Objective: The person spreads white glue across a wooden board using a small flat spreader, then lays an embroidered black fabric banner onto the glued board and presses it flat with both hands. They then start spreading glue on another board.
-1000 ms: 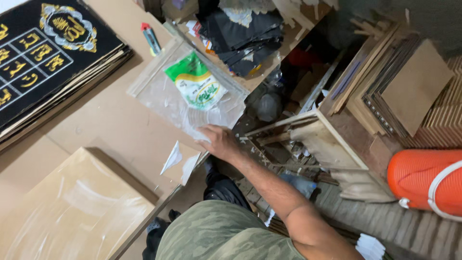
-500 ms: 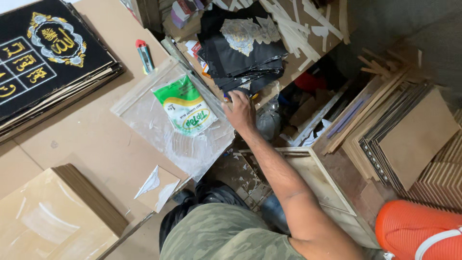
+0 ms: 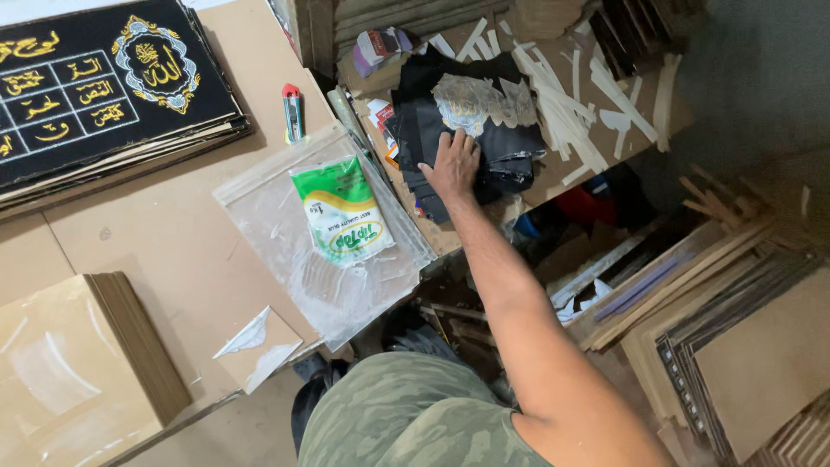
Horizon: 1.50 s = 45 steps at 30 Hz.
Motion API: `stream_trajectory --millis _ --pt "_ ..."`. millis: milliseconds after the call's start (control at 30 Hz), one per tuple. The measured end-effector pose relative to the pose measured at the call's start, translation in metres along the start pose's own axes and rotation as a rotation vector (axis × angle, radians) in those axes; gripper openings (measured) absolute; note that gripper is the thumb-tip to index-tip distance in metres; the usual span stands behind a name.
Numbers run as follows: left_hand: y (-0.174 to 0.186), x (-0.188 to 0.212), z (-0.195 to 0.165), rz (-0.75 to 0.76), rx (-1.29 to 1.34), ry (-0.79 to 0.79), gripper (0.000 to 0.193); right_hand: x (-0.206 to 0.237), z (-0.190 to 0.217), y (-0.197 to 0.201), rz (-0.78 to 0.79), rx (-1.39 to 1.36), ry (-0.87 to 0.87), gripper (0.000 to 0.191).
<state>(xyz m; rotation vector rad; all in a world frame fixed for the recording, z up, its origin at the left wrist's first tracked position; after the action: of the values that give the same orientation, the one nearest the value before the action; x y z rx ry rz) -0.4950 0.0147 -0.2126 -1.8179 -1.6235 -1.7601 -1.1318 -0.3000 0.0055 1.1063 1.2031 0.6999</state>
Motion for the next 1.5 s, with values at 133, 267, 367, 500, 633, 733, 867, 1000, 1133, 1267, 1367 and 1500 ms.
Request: stream_trajectory --millis 133,267,367,500,633,733,867,1000,1133,1267,1367,1500 --pt "-0.04 0.013 -0.038 -0.033 0.057 0.048 0.069 -0.016 -0.034 -0.029 0.068 -0.061 0.075 0.045" --pt "-0.082 0.046 -0.059 -0.045 0.091 0.09 0.071 -0.018 -0.077 -0.046 0.009 -0.303 0.133 0.03" --pt "-0.114 0.063 -0.075 -0.053 0.114 0.114 0.072 -0.02 -0.1 -0.062 0.063 -0.411 0.128 0.023" --pt "-0.144 0.071 -0.071 -0.089 0.154 0.132 0.074 -0.03 -0.116 -0.086 0.185 -0.524 0.056 0.02" --pt "-0.167 0.075 -0.065 -0.134 0.193 0.125 0.076 -0.034 -0.12 -0.096 0.2 -0.573 0.04 0.02" --pt "-0.175 0.088 -0.067 -0.174 0.217 0.102 0.077 -0.032 -0.12 -0.095 0.212 -0.555 0.024 0.024" --pt "-0.161 0.108 -0.096 -0.234 0.213 0.074 0.079 -0.032 -0.119 -0.095 0.292 -0.59 -0.036 0.025" --pt "-0.175 0.12 -0.115 -0.132 0.11 0.158 0.082 -0.036 -0.119 -0.094 0.318 -0.592 -0.073 0.026" --pt "-0.211 0.121 -0.102 -0.032 0.135 0.159 0.085 -0.033 -0.113 -0.088 0.259 -0.574 -0.077 0.028" --pt "-0.249 0.117 -0.074 0.062 0.107 0.2 0.087 -0.025 -0.088 -0.073 0.158 -0.371 0.0 0.044" --pt "-0.26 0.123 -0.061 0.003 0.137 0.232 0.087 -0.022 -0.068 -0.068 0.139 -0.248 0.004 0.058" --pt "-0.256 0.128 -0.059 -0.086 0.174 0.217 0.087 -0.019 -0.058 -0.065 0.047 -0.164 0.024 0.047"
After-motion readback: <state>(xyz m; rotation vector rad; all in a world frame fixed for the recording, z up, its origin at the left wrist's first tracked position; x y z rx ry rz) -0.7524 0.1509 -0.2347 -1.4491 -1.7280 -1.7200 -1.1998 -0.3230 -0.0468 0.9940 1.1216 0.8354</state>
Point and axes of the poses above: each hand's wrist, its own x-axis away from the middle knuckle, its own y-axis out of the back of the hand, z = x × y, the point moved 6 cm from there along -x, towards the middle knuckle, and after that the axes turned 2 degrees about x, right-handed, at the moved point
